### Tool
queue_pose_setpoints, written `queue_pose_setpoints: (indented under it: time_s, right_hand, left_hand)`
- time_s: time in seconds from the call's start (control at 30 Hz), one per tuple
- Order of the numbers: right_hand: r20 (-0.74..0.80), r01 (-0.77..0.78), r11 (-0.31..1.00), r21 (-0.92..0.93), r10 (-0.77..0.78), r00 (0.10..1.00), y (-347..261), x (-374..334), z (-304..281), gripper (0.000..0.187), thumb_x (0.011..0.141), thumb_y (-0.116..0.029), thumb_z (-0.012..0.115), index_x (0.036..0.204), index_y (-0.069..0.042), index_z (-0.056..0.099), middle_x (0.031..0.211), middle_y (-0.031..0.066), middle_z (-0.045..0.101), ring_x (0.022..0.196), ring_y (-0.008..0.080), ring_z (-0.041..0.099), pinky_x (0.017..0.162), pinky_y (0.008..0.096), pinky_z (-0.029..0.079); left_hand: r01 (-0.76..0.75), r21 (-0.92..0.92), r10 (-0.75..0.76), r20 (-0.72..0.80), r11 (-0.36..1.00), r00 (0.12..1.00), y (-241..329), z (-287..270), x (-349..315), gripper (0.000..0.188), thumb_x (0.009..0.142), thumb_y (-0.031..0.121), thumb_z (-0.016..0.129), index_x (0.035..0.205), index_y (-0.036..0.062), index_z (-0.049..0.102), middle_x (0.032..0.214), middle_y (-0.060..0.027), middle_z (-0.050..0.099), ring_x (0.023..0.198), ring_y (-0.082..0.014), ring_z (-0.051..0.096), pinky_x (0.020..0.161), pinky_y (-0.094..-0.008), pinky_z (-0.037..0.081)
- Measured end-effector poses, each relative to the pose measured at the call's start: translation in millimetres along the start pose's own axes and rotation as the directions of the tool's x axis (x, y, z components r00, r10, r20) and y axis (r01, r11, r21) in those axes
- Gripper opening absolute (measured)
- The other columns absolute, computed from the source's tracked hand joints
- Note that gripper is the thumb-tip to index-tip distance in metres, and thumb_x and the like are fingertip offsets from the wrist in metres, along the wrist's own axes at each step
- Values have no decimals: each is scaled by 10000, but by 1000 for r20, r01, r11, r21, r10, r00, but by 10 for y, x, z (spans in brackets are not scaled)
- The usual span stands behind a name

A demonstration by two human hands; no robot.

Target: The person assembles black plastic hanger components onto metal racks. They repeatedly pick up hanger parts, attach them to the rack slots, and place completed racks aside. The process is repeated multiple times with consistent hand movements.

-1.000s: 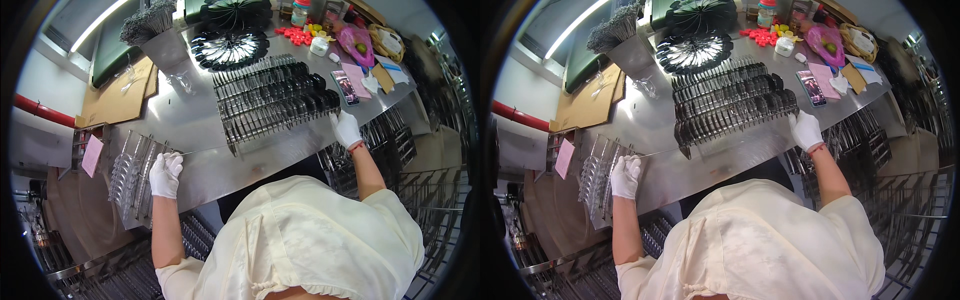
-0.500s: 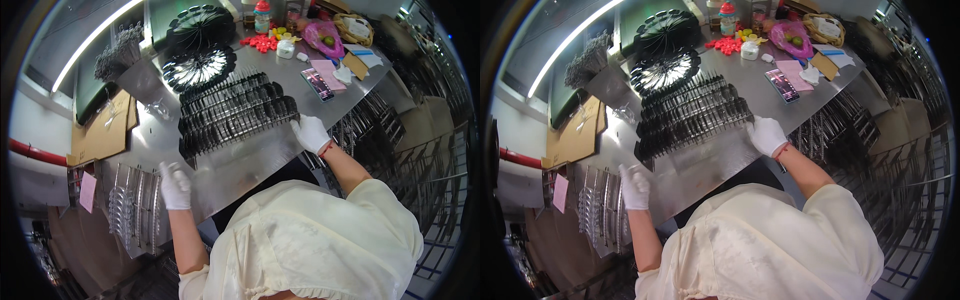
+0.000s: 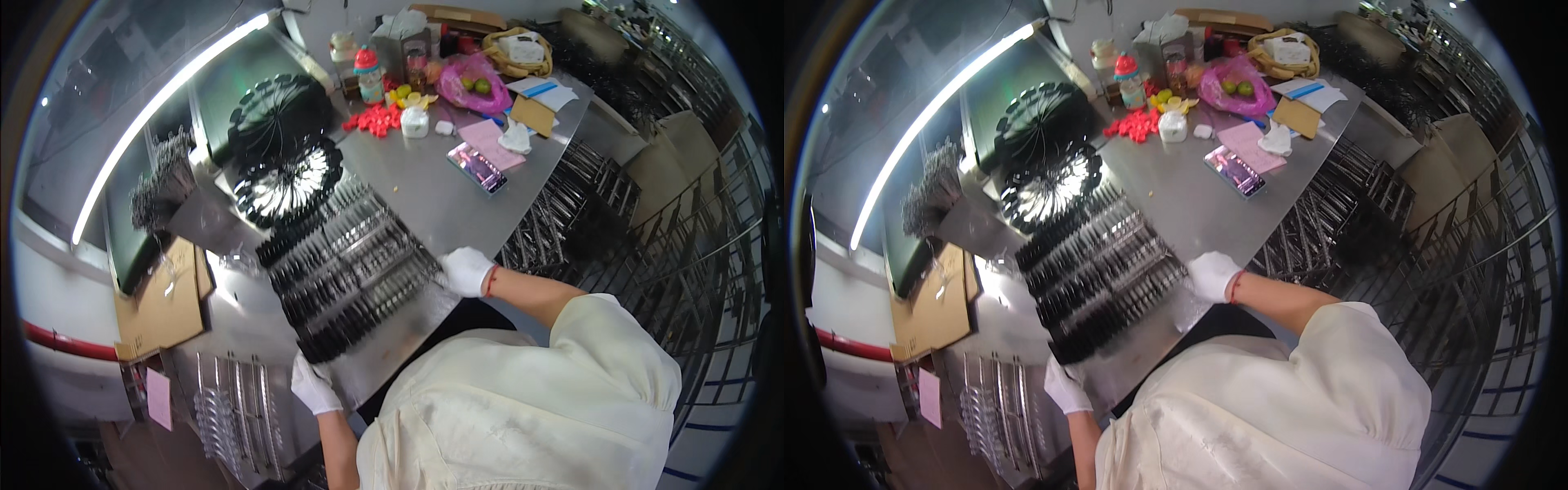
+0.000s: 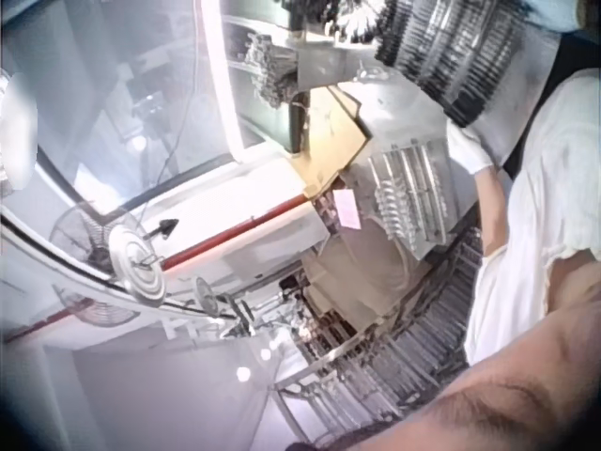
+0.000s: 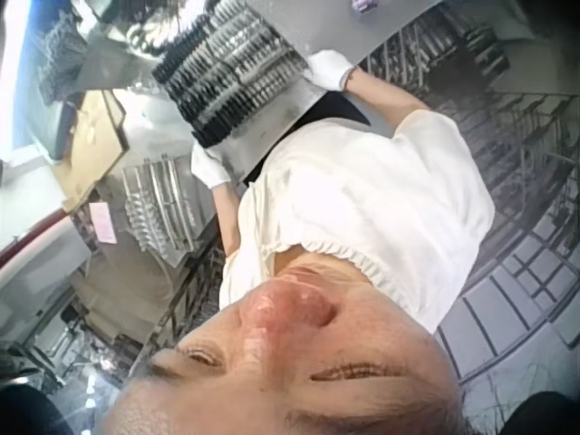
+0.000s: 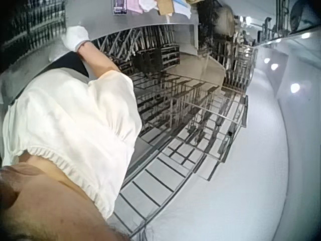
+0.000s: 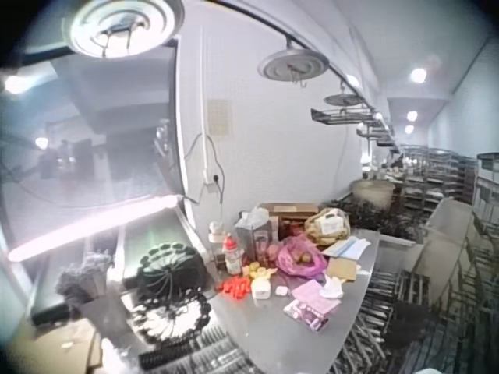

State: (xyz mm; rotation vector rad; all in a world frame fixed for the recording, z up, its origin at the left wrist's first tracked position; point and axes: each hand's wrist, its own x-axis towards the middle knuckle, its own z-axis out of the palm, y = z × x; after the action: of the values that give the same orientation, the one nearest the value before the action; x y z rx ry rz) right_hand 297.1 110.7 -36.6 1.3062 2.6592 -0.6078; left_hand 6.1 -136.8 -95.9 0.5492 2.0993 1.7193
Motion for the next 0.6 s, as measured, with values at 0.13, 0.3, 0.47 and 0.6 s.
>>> queue_pose_setpoints:
  time_s: [0.13, 0.3, 0.47, 0.6]
  right_hand:
    - [19, -32, 997, 65, 31, 999, 114, 117, 73, 369, 864, -407, 668, 982, -68, 754, 927, 246, 731, 918, 433, 715, 843, 515, 569]
    - [178, 195, 958, -208, -159, 971, 416, 703, -677, 324, 799, -421, 699, 969, -158, 780, 946, 158, 759, 915, 378, 721, 854, 473, 567]
    - [-466, -2, 995, 95, 46, 884, 798, 2368, -930, 388, 914, -391, 622, 1067, -42, 697, 1059, 230, 713, 992, 409, 692, 855, 529, 544]
    - [-525, -254, 942, 219, 333, 783, 517, 3697, -685, 363, 918, -387, 625, 998, -64, 770, 998, 190, 759, 940, 335, 747, 815, 460, 593]
  left_hand:
    - [282, -16, -274, 184, 959, 944, -121, -43, 146, 331, 1079, 310, 548, 964, 33, 689, 579, 9, 544, 409, -72, 450, 388, -242, 342]
    - [-199, 569, 77, 232, 798, 970, -134, -93, -11, 354, 870, 57, 666, 1221, 100, 644, 929, -179, 738, 799, -347, 724, 709, -441, 547]
    - [-182, 783, -38, 254, 595, 966, 5, 23, 156, 341, 895, 96, 645, 1233, 46, 649, 1016, -189, 747, 913, -377, 719, 797, -429, 557]
    - [-348, 862, 8, 372, 368, 928, 236, -13, -5, 361, 1046, 328, 494, 1079, 31, 696, 1055, -90, 770, 858, -280, 721, 784, -432, 575]
